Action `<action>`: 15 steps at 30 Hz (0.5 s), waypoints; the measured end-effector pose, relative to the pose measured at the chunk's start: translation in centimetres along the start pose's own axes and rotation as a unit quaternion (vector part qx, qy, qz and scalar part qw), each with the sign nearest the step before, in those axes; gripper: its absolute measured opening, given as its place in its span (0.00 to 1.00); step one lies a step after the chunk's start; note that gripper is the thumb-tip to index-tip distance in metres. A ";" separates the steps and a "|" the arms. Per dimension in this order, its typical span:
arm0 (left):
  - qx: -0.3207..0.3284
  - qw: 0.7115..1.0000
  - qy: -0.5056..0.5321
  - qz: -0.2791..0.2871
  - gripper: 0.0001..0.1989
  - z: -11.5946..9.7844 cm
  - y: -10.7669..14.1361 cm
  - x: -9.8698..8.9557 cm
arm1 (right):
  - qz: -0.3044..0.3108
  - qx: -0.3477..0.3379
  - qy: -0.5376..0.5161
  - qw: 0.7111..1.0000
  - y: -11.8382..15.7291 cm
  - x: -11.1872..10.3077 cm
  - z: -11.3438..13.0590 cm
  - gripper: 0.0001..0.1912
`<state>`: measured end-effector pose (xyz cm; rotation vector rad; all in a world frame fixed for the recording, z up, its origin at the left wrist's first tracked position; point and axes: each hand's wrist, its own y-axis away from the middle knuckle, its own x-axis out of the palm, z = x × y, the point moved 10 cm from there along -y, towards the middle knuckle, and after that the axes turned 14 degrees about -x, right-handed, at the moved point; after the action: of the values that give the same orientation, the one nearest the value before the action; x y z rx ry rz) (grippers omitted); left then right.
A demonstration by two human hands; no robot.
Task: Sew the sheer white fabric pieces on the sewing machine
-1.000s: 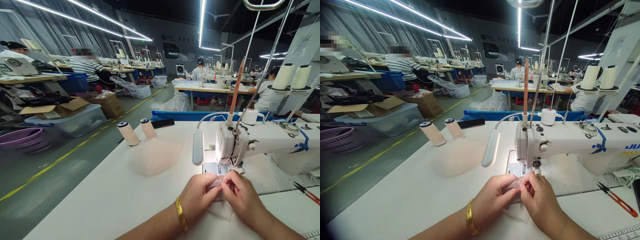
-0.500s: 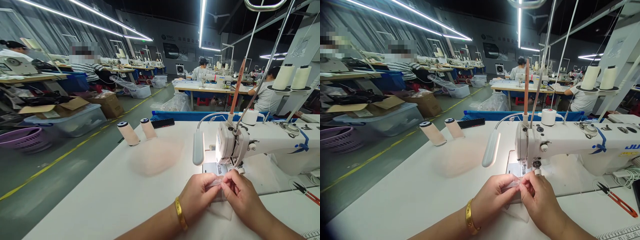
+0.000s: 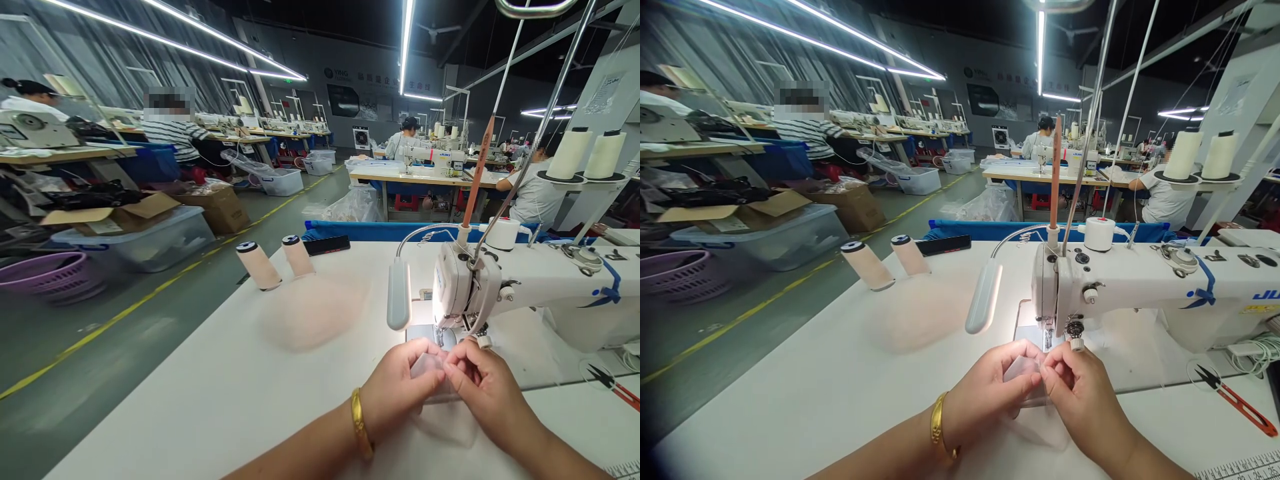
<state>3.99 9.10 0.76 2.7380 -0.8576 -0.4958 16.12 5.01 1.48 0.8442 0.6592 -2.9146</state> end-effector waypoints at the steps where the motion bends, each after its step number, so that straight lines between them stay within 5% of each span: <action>1: 0.000 1.000 0.000 -0.009 0.13 0.0 0.0 -0.2 | -0.001 0.007 -0.004 1.000 0.0 -0.1 -0.1 0.13; 7: 0.032 0.991 -0.109 -0.067 0.16 0.0 -0.5 -0.5 | 0.009 0.041 0.031 0.999 0.1 0.3 -1.3 0.12; 15: 0.139 0.890 -0.350 -0.256 0.05 -1.4 0.8 -0.2 | 0.013 -0.031 0.206 0.978 -0.7 1.0 -1.7 0.07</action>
<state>3.97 8.75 2.37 3.0593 -0.3012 -1.6538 16.04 6.40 -0.11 1.4544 0.7471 -2.6944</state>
